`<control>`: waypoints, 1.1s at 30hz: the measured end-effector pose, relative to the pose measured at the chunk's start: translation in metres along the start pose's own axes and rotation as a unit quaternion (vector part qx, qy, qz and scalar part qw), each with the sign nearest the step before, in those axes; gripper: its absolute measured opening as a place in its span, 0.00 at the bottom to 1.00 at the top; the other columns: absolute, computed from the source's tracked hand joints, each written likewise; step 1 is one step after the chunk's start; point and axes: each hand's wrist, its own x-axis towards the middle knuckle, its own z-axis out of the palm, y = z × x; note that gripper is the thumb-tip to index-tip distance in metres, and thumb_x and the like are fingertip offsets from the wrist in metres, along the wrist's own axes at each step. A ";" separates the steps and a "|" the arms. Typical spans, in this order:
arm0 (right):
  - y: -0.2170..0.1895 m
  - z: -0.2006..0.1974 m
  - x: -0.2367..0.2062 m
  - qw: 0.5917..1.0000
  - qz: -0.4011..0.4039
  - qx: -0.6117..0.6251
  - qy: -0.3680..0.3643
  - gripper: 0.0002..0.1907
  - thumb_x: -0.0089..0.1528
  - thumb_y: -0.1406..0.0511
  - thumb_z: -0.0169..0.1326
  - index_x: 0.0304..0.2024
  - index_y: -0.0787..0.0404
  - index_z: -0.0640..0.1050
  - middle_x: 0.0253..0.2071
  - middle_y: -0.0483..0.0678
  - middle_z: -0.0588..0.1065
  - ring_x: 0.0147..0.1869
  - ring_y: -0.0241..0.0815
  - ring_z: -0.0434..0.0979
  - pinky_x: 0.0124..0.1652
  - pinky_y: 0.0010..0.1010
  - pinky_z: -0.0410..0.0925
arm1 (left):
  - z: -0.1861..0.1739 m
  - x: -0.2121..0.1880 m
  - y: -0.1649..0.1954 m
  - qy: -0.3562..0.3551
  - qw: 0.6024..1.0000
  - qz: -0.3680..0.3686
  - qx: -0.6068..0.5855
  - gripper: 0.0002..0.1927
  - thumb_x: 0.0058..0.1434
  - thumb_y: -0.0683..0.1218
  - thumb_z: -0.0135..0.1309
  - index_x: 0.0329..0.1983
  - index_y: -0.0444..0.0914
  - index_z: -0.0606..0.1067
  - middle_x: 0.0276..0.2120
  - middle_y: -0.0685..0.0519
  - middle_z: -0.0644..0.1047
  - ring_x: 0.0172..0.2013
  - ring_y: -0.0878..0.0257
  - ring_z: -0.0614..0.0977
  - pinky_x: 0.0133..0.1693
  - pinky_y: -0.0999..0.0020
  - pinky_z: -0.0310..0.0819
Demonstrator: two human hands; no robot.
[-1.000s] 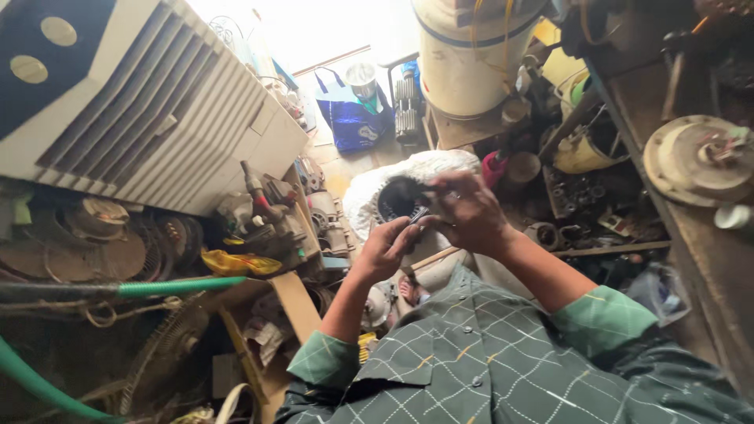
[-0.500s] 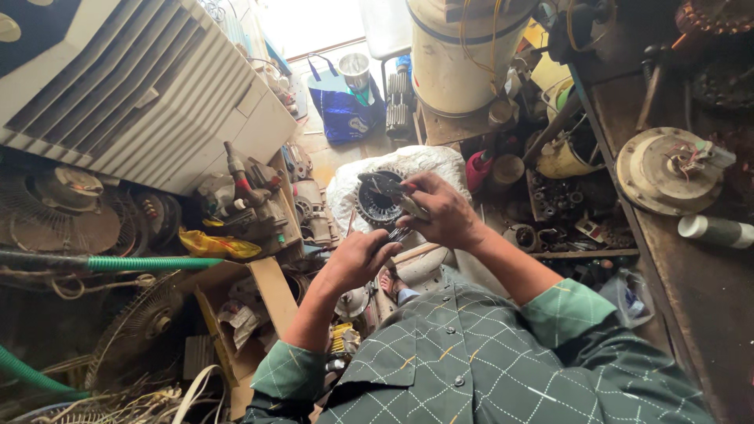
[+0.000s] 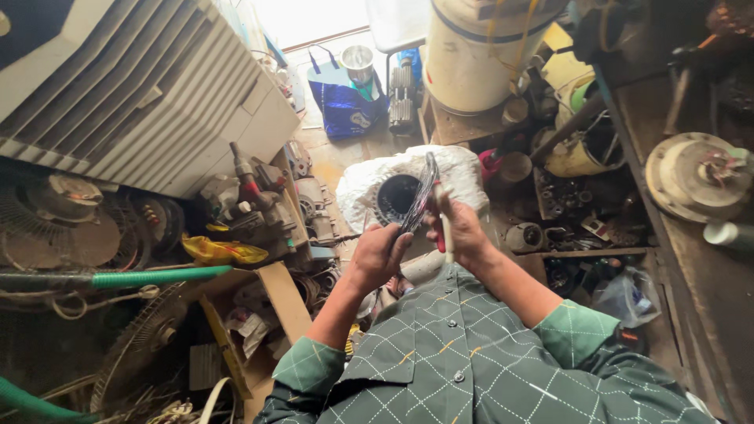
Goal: The person works on an electric motor stator resting on a padded surface, using pliers and wire cutters to grip, cut and pull out old copper windings and wire from the motor housing. They turn the stator, reach for tools on the workbench, and continue extracting wire pieces one at a time.
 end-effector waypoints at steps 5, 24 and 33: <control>0.021 0.017 0.036 0.986 -0.006 -0.143 0.082 0.13 0.63 0.57 0.60 0.38 0.58 0.75 0.29 0.39 0.70 0.28 0.30 0.68 0.25 0.24 0.62 | -0.014 -0.008 -0.034 0.005 1.000 0.011 -0.013 0.11 0.70 0.47 0.53 0.33 0.37 0.71 0.24 0.43 0.74 0.29 0.41 0.74 0.33 0.51 0.66; 0.018 -0.023 0.060 0.682 -0.247 -0.688 0.013 0.13 0.65 0.66 0.66 0.49 0.64 0.80 0.57 0.56 0.70 0.61 0.53 0.75 0.57 0.43 0.71 | 0.070 -0.060 -0.229 -0.044 0.947 -0.278 -0.155 0.28 0.77 0.60 0.38 0.42 0.31 0.76 0.29 0.45 0.76 0.30 0.54 0.77 0.35 0.58 0.73; 0.036 -0.049 0.075 0.569 -0.408 -0.703 -0.122 0.17 0.67 0.70 0.65 0.53 0.64 0.72 0.59 0.61 0.65 0.59 0.64 0.74 0.55 0.46 0.73 | 0.087 -0.025 -0.237 0.019 0.558 -0.445 -0.700 0.15 0.76 0.53 0.46 0.36 0.40 0.68 0.24 0.60 0.68 0.19 0.71 0.64 0.26 0.70 0.57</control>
